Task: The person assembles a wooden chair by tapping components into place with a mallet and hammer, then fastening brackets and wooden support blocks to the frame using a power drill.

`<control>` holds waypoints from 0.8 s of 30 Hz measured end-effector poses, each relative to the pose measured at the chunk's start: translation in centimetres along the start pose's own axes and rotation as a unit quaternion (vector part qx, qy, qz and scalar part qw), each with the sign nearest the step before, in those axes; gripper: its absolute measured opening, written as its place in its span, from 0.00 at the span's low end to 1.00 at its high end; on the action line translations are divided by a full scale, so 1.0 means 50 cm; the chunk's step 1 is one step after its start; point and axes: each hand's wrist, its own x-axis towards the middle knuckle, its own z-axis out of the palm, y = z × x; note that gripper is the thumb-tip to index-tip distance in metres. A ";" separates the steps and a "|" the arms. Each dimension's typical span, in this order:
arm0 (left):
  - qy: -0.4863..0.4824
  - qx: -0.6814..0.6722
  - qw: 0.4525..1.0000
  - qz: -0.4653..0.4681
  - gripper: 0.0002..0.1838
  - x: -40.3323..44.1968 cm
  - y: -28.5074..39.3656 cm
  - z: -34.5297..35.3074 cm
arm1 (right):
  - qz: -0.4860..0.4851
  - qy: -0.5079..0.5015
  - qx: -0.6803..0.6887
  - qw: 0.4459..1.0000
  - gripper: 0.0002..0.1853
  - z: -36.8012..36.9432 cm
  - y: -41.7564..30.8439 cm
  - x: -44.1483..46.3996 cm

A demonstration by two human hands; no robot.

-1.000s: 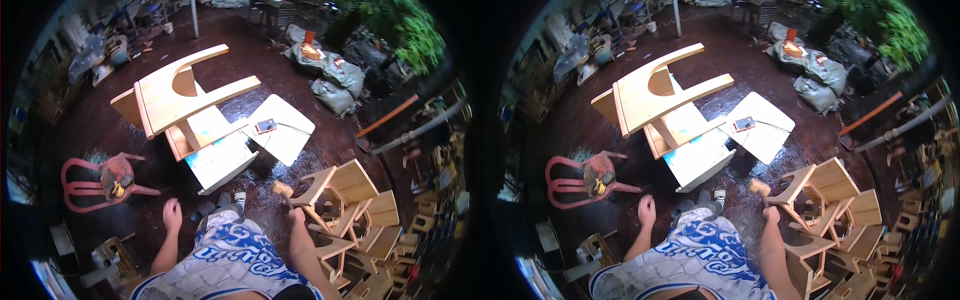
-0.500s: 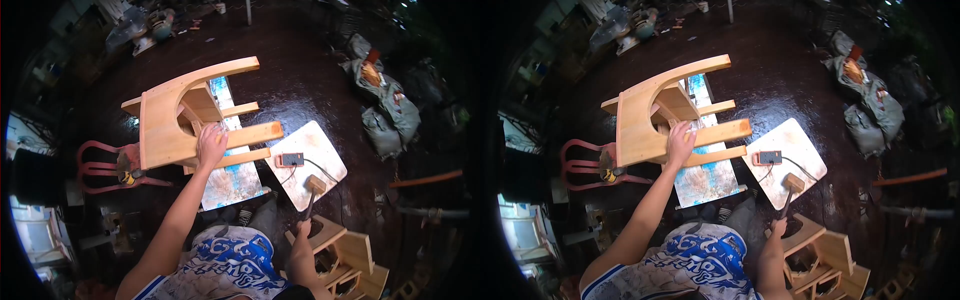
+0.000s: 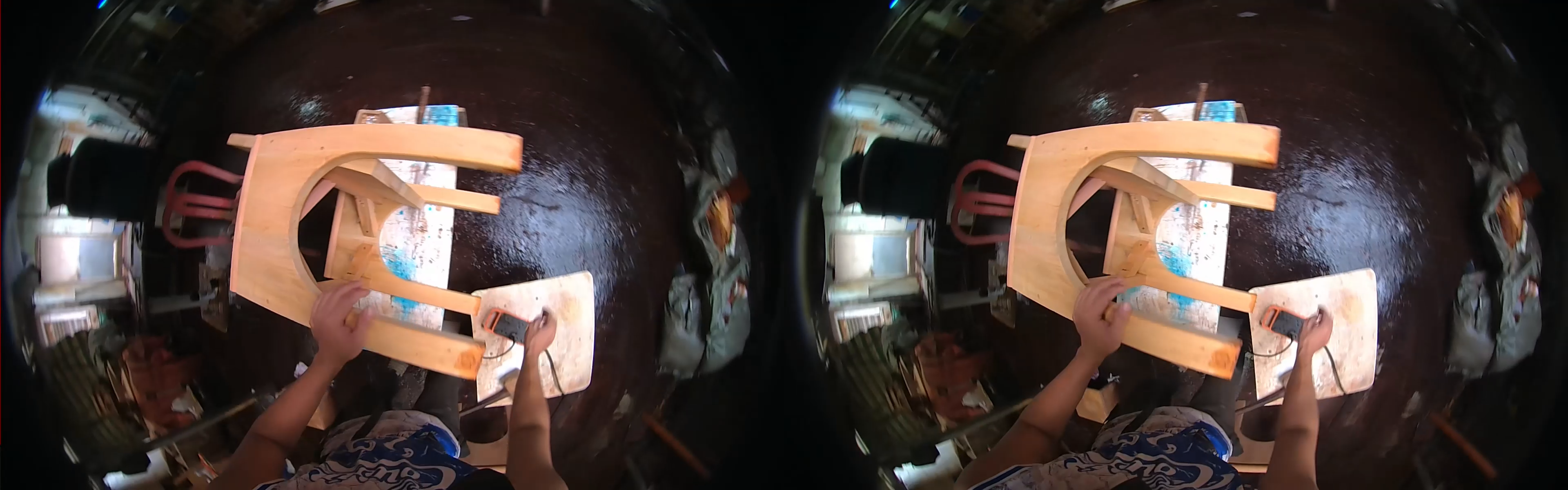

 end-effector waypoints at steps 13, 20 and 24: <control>-0.187 0.122 0.971 -0.085 0.23 0.015 -0.021 -0.016 | -0.284 -0.265 -0.151 0.909 0.21 0.747 -0.641 0.392; -0.189 0.097 0.969 -0.123 0.25 0.007 -0.027 -0.014 | -0.217 -0.322 -0.149 0.909 0.23 0.915 -0.723 0.352; -0.187 0.098 0.969 -0.127 0.25 0.007 -0.025 -0.012 | -0.243 -0.337 -0.197 0.888 0.24 0.838 -0.784 0.329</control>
